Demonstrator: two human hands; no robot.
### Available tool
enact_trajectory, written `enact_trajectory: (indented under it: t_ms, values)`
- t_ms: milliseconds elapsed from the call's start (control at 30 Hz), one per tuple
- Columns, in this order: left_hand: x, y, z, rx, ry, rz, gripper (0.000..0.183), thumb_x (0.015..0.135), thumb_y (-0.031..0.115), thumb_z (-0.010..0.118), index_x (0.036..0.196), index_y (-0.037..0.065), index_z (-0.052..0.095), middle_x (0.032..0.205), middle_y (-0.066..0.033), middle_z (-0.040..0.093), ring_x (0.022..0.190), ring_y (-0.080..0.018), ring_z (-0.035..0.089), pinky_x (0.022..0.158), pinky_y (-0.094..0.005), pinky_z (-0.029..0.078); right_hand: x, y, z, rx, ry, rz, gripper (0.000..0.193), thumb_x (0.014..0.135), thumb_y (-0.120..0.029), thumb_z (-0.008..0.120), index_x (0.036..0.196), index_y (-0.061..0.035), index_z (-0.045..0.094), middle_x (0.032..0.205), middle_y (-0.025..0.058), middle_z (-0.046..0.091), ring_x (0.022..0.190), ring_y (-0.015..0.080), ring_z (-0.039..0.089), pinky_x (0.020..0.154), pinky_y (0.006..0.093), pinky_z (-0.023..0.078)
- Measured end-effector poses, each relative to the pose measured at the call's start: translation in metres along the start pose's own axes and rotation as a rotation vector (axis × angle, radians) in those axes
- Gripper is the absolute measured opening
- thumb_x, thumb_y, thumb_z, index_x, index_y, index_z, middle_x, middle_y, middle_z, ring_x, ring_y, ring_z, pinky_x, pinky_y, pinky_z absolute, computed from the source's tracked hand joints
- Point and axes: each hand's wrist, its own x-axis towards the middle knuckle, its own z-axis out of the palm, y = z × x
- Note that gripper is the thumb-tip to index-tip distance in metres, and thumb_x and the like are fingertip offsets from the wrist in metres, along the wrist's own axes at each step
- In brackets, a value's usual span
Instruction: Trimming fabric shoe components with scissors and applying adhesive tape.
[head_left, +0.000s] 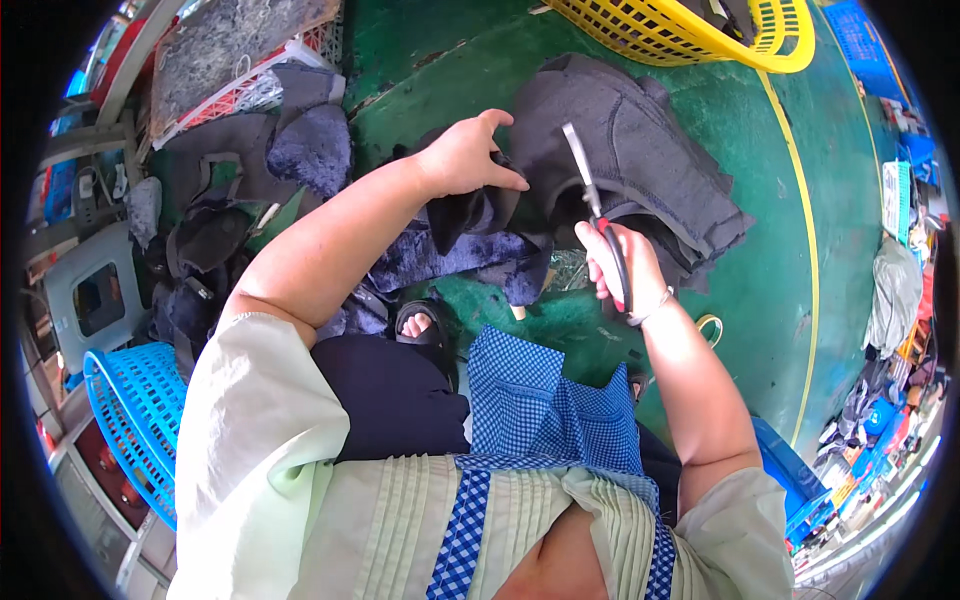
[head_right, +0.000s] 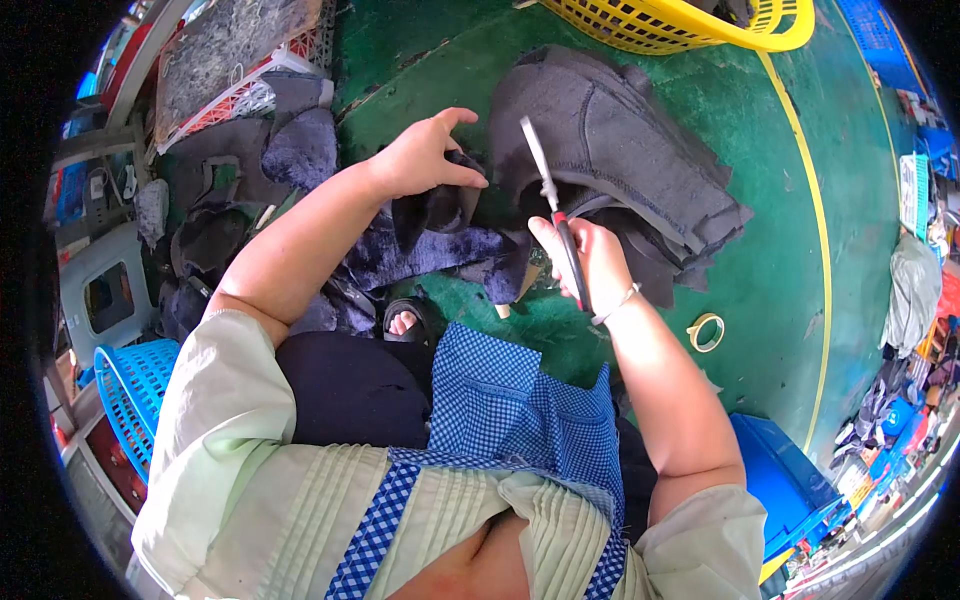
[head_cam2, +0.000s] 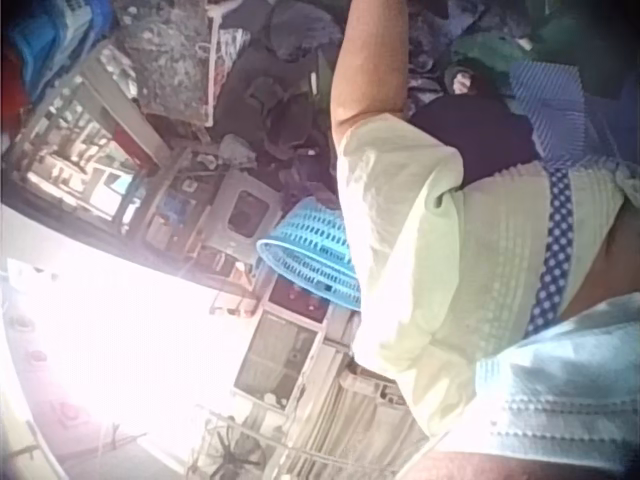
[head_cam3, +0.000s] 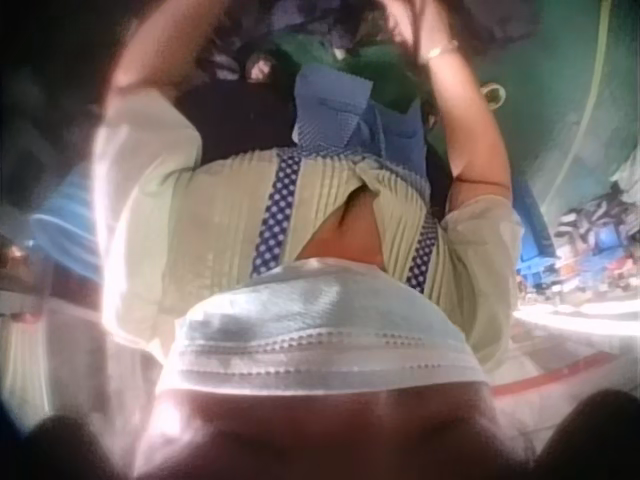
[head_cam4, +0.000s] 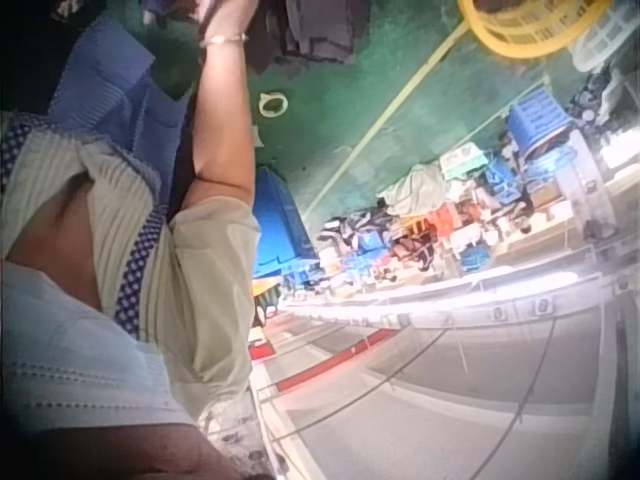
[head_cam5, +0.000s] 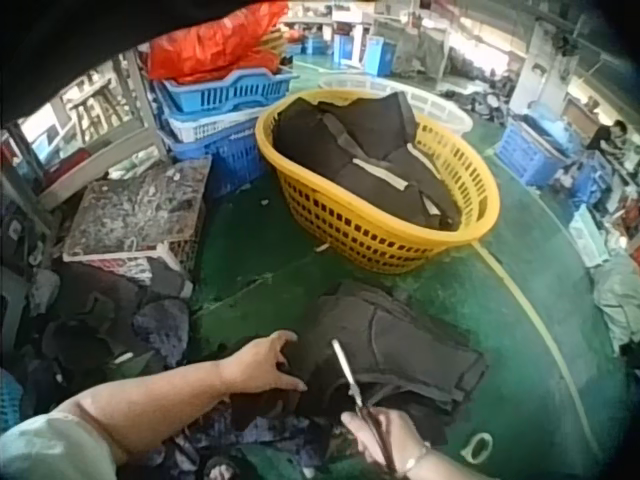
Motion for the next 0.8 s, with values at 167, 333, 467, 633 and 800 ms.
enact_trajectory:
  t_ms: [167,333,467,633,800]
  values:
    - [-0.031,0.068,-0.028,-0.035,0.037,0.1,0.067,0.065,0.021,0.083,0.119,0.001,0.049,0.084,-0.0163,0.063,0.082,-0.0182,0.061,0.074,-0.027,0.047,-0.006,-0.028,0.048,-0.038,0.187,-0.524,0.054,0.058,-0.031,0.088,0.086,-0.0007,0.053,0.079,0.0109,0.065,0.067,0.0178,0.062,0.066,0.0295,0.051]
    - [-0.039,0.091,-0.067,-0.543,0.425,0.595,0.038,0.084,0.013,0.066,0.117,0.002,0.051,0.107,-0.0105,0.061,0.101,-0.0204,0.058,0.09,-0.0326,0.043,0.005,-0.089,0.05,0.7,0.078,-0.543,0.017,0.069,0.001,0.065,0.076,-0.0046,0.05,0.069,0.005,0.055,0.058,0.0183,0.059,0.05,0.0298,0.053]
    - [-0.031,0.021,-0.133,-0.92,0.538,0.404,0.061,0.09,0.05,0.051,0.13,0.003,0.046,0.126,-0.0115,0.055,0.121,-0.0252,0.047,0.102,-0.0386,0.034,-0.033,-0.146,0.006,0.765,0.109,-0.801,0.011,0.077,-0.005,0.066,0.084,0.0031,0.065,0.076,0.0097,0.063,0.065,0.0218,0.064,0.059,0.032,0.054]
    - [-0.03,-0.006,-0.06,-0.103,-0.582,0.205,0.098,0.064,0.045,0.082,0.136,-0.002,0.036,0.134,-0.0146,0.049,0.12,-0.0206,0.047,0.104,-0.0351,0.035,-0.028,-0.16,-0.074,0.936,-0.138,-0.858,0.014,0.079,0.002,0.065,0.093,0.0018,0.062,0.09,0.0114,0.063,0.084,0.023,0.06,0.073,0.0323,0.048]
    - [-0.013,0.004,0.008,0.101,-0.158,0.263,0.053,0.068,0.029,0.078,0.108,-0.001,0.06,0.088,-0.0188,0.066,0.08,-0.0316,0.065,0.074,-0.0376,0.051,-0.007,-0.112,-0.159,1.187,0.216,-0.824,0.029,0.075,0.007,0.064,0.103,0.0019,0.059,0.103,0.015,0.063,0.097,0.0283,0.06,0.088,0.0417,0.05]
